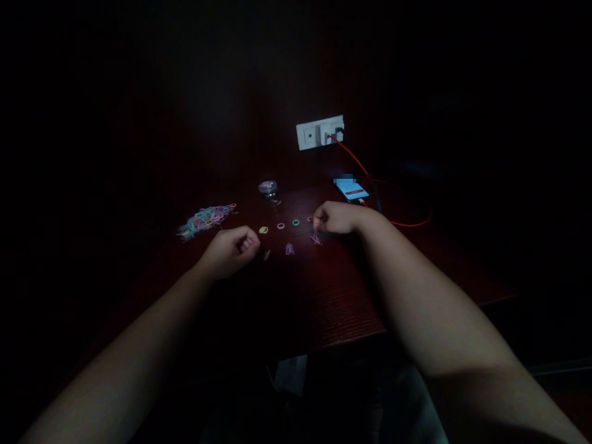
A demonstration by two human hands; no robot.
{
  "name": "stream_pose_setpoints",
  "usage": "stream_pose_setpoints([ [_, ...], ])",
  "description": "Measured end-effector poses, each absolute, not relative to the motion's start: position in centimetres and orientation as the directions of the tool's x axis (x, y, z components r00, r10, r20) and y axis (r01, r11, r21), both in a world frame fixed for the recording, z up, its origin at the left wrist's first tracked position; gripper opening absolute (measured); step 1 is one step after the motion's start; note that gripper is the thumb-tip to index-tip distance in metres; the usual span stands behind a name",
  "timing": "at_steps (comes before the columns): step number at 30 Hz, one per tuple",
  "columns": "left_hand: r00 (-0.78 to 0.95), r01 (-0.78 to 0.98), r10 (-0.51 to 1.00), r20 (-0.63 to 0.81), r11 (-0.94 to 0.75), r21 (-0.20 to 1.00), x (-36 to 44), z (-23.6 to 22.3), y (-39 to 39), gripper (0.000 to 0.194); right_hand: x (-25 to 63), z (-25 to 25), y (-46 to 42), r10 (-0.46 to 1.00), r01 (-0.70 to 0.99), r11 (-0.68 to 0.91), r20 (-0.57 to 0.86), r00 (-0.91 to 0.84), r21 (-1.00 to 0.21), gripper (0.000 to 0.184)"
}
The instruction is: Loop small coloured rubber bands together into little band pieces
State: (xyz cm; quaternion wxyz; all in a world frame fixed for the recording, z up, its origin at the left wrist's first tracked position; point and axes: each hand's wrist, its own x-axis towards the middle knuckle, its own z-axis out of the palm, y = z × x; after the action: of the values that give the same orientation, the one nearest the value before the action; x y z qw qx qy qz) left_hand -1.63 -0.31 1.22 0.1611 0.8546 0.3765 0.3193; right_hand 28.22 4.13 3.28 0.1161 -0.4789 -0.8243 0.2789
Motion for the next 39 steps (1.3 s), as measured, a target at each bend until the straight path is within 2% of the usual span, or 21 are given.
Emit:
stream_pose_setpoints([
  [6, 0.512, 0.551, 0.757, 0.407, -0.652, 0.520, -1.7, 1.2, -0.3, 0.005, 28.1, 3.2, 4.2, 0.840, 0.695, 0.398, -0.066, -0.538, -0.599, 0.009],
  [12, 0.517, 0.539, 0.748, 0.416, -0.662, 0.521, -1.8, 1.1, -0.2, 0.007, 27.6, 3.8, 3.6, 0.855, 0.747, 0.404, -0.071, -0.513, -0.528, 0.010],
  [18, 0.521, 0.532, 0.744, 0.418, -0.666, 0.523, -1.7, 1.2, -0.3, 0.007, 27.5, 3.3, 3.9, 0.851, 0.757, 0.400, -0.096, -0.516, -0.516, 0.009],
  [25, 0.515, 0.528, 0.744, 0.425, -0.666, 0.527, -1.6, 1.2, -0.4, 0.008, 27.2, 2.1, 4.5, 0.843, 0.724, 0.386, -0.099, -0.528, -0.572, 0.007],
  [35, 0.524, 0.531, 0.741, 0.421, -0.670, 0.519, -1.9, 1.0, -0.2, 0.007, 27.3, 2.4, 4.7, 0.919, 0.820, 0.332, -0.037, -0.393, -0.466, 0.021],
  [39, 0.520, 0.531, 0.741, 0.425, -0.670, 0.519, -1.8, 1.1, -0.3, 0.007, 26.8, 2.0, 4.6, 0.912, 0.818, 0.341, -0.046, -0.407, -0.462, 0.011],
])
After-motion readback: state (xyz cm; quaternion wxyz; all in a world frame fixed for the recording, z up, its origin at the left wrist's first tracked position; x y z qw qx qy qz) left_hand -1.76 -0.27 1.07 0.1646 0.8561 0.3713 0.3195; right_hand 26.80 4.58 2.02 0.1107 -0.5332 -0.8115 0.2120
